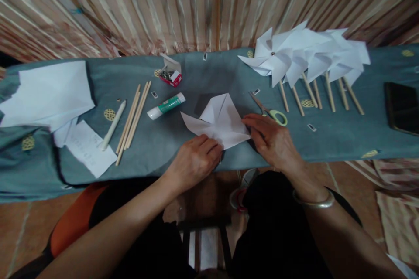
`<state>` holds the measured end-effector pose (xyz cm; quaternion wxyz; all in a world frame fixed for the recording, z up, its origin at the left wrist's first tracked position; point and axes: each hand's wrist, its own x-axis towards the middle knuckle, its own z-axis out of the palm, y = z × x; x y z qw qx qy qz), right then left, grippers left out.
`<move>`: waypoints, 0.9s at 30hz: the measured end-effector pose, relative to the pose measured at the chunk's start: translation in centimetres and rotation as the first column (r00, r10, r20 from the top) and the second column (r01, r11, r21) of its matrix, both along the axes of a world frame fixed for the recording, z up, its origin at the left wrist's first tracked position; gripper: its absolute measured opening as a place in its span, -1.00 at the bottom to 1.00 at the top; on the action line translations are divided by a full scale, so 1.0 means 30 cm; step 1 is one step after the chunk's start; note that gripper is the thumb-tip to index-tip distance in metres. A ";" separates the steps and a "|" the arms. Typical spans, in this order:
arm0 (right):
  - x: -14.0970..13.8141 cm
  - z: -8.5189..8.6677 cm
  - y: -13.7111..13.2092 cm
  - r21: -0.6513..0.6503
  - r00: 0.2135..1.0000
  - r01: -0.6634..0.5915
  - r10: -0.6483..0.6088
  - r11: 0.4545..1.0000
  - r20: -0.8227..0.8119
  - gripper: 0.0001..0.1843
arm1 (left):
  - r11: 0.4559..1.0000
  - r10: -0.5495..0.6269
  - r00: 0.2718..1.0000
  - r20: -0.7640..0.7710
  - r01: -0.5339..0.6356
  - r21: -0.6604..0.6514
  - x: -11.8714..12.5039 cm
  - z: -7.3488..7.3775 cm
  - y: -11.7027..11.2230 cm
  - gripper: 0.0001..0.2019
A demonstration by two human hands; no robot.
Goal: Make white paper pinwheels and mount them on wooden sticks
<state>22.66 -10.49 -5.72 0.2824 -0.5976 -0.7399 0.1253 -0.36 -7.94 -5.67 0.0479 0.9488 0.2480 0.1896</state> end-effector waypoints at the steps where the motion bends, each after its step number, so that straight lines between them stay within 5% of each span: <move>1: 0.012 0.003 -0.003 -0.030 0.999 -0.012 0.011 0.999 -0.051 -0.60 | 1.000 0.003 1.000 0.019 -0.003 0.006 -0.007 -0.001 0.001 -0.83; 8: 0.064 0.052 -0.022 -0.300 0.893 -0.155 0.003 0.941 -0.451 -0.60 | 1.000 0.025 0.991 0.128 -0.025 0.001 -0.043 0.001 -0.007 -0.88; 12: 0.048 0.063 -0.018 -0.317 0.809 -0.214 -0.014 0.924 -0.587 -0.78 | 1.000 -0.022 0.993 0.119 0.023 -0.009 -0.037 0.013 -0.022 -0.89; 15: 0.030 0.060 -0.012 -0.314 0.776 -0.212 -0.036 0.925 -0.630 -0.90 | 0.999 -0.040 0.995 0.091 0.042 -0.027 -0.031 0.017 -0.031 -0.87; 27: 0.045 0.072 -0.011 -0.456 0.811 -0.285 -0.041 0.843 -0.583 -0.76 | 0.999 -0.013 0.994 0.109 0.018 -0.044 -0.047 0.029 -0.019 -0.88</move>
